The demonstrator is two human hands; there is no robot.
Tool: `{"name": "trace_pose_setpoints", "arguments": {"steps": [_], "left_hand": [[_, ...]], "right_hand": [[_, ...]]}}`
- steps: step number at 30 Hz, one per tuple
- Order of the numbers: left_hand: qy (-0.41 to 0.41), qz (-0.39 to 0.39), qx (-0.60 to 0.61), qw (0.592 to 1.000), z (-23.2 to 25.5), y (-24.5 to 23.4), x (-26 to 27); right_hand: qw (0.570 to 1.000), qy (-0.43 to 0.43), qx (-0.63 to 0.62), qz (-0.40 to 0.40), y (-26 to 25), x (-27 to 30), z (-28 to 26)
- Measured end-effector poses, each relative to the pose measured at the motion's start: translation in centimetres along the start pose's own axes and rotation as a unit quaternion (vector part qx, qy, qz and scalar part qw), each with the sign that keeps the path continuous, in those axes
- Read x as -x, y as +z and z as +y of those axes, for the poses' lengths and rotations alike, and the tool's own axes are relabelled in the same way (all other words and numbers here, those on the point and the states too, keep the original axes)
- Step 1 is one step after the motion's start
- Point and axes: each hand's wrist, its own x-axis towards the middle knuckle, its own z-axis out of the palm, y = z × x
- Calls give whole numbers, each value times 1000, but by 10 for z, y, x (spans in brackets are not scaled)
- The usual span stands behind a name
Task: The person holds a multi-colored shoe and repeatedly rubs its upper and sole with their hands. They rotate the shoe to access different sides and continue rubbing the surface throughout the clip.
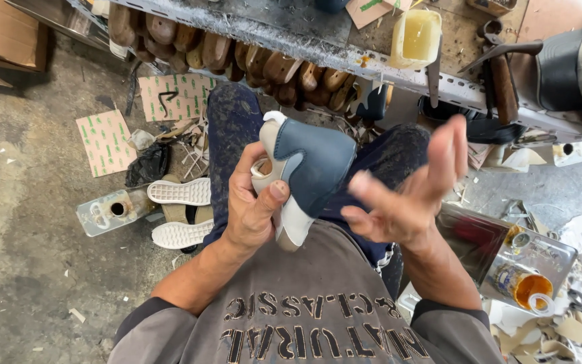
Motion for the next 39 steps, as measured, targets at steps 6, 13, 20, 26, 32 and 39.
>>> {"name": "trace_pose_setpoints", "arguments": {"steps": [6,13,20,26,32,39], "left_hand": [[-65,41,-39,996,7,2,-1],[-147,86,-95,981,32,11,-10],[-186,92,-120,971,39,14,-19],[-218,103,-90,966,39,14,-27],[-246,119,-59,960,37,6,-37],[-250,165,17,954,22,-17,-48]], "right_hand": [[999,-36,4,-33,4,6,8],[984,-148,87,-42,3,-9,19],[980,-129,106,-105,-2,-2,26],[980,-142,96,-105,8,0,44],[979,-126,67,-143,6,0,48],[813,317,266,-409,3,32,171]]}}
